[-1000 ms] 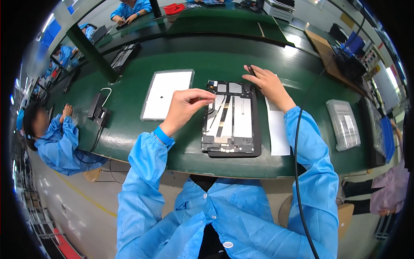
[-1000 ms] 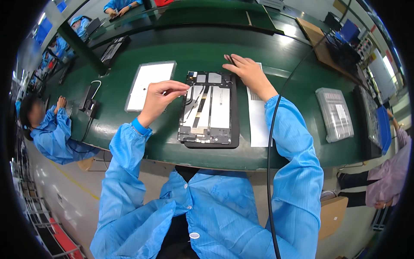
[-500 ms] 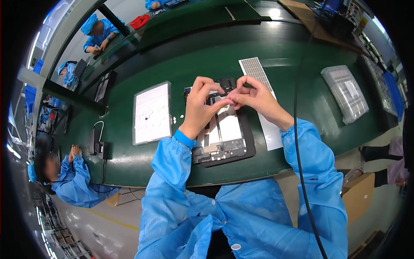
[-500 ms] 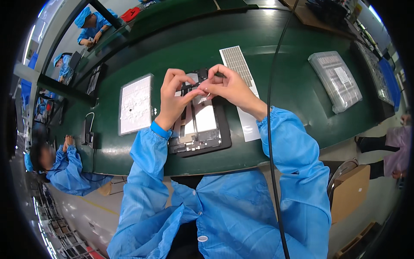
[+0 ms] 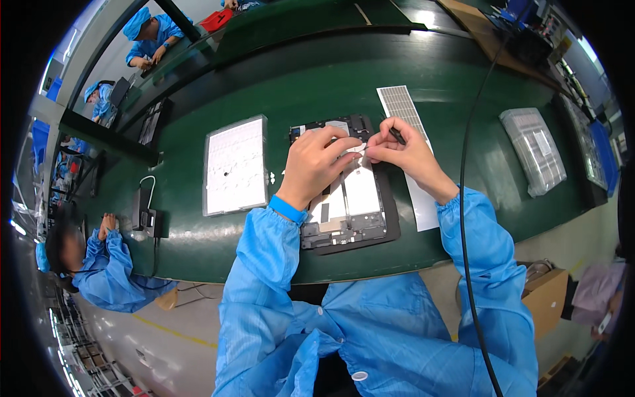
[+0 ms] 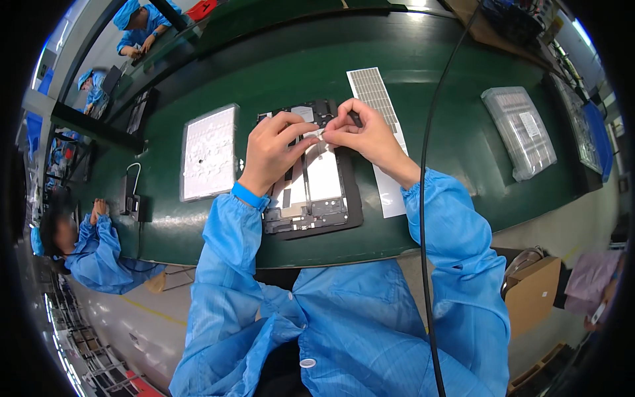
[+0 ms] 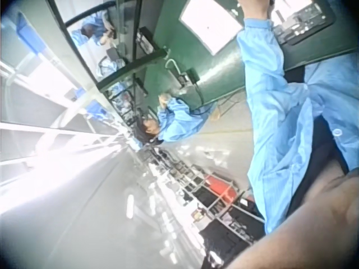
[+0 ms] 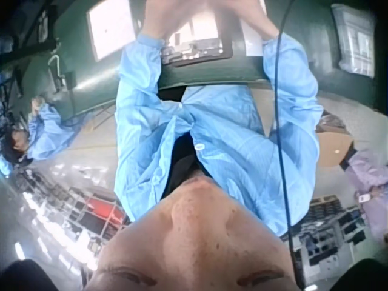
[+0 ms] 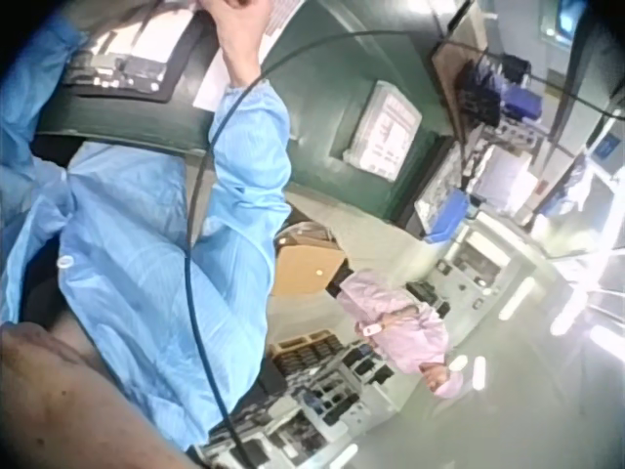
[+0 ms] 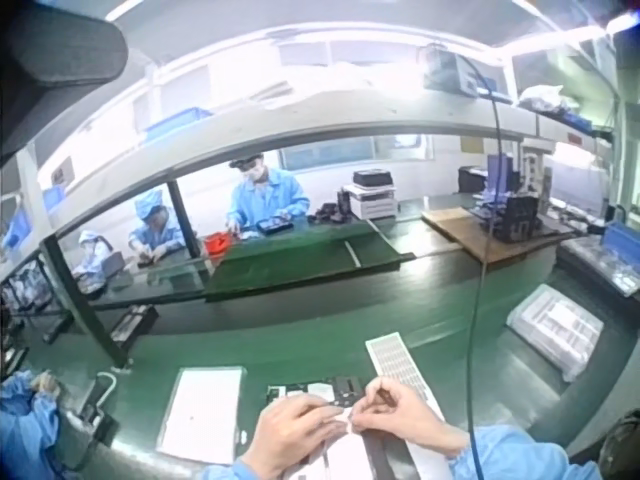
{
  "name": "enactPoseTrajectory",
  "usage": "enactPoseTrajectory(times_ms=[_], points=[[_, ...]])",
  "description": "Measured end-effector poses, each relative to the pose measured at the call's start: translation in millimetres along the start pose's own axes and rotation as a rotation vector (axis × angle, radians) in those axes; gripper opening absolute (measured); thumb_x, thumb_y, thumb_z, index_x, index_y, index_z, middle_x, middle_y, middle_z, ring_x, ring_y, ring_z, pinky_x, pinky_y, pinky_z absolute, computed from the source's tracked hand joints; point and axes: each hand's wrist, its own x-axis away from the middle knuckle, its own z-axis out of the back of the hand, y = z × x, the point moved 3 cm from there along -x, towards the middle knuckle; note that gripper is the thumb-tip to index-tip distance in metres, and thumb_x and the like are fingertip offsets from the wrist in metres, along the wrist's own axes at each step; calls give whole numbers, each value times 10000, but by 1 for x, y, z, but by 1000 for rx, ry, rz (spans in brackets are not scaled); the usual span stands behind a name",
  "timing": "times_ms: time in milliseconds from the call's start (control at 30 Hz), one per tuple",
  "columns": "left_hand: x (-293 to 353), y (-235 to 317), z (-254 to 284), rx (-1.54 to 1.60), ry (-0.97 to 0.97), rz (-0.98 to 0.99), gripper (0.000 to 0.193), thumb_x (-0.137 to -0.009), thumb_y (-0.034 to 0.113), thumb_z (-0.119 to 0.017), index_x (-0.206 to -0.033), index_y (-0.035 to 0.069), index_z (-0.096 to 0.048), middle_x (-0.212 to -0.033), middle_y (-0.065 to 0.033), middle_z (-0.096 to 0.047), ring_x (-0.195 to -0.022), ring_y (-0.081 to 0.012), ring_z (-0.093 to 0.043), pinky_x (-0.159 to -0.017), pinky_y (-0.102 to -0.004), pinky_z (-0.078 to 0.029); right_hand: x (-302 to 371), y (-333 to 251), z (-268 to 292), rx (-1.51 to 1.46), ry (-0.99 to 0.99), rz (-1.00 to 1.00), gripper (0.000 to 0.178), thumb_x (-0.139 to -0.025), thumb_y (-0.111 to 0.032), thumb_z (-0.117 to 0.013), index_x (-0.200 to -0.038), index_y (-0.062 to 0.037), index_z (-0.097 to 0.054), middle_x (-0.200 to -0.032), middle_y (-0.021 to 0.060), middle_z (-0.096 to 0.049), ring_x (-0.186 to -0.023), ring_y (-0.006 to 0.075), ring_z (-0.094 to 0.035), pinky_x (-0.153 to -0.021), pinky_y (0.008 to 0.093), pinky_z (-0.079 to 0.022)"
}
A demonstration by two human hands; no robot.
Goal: Assembling internal components of a tablet device on an industrial production line.
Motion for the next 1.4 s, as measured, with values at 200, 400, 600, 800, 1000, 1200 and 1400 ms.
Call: enactPoseTrajectory(times_ms=[200,400,600,800,1000,1200,1400], points=[[-2,-5,-3,-13,-30,74,101,-775,167,-793,-843,134,-725,-870,8,-658,-697,-194,-614,-631,-314,-470,-16,13,1,69,136,83,231,-893,-28,-718,-952,-49,-495,-904,63,-666,-809,114,-679,-725,231,-553],[-1,-18,-22,69,-70,263,77,-822,156,-761,-843,89,-729,-870,-18,-668,-689,-210,-639,-633,-316,-499,-33,23,9,495,253,259,243,-866,-65,-749,-949,-60,-521,-897,8,-657,-738,42,-564,-655,203,-440],[1,-18,-28,111,-124,290,73,-816,141,-748,-818,74,-718,-860,-31,-660,-722,-260,-652,-668,-373,-508,-35,25,16,618,294,280,265,-830,-96,-782,-970,-63,-560,-854,-22,-640,-714,42,-502,-636,220,-409],[3,-18,-26,110,-135,326,84,-815,138,-746,-814,66,-703,-856,-45,-656,-733,-267,-660,-668,-382,-516,-35,28,12,640,307,256,299,-822,-102,-786,-1000,-71,-548,-839,-30,-604,-707,51,-488,-639,218,-406],[3,-16,-26,136,-173,310,87,-817,133,-746,-840,66,-694,-849,-52,-653,-719,-275,-661,-646,-381,-518,-49,38,19,607,254,195,363,-821,-101,-786,-1061,-86,-514,-837,-32,-552,-719,57,-490,-641,216,-412],[0,-17,-30,155,-196,349,91,-833,138,-735,-856,67,-682,-855,-57,-645,-719,-285,-662,-633,-382,-518,-54,30,19,639,190,84,405,-814,-128,-801,-1077,-103,-494,-831,-16,-501,-760,87,-494,-666,249,-412],[-3,-23,-39,163,-203,428,100,-846,129,-711,-877,59,-646,-915,-73,-629,-774,-276,-670,-655,-376,-512,-45,27,21,617,204,113,393,-827,-127,-788,-1087,-100,-494,-821,-7,-501,-747,95,-483,-655,264,-402]])
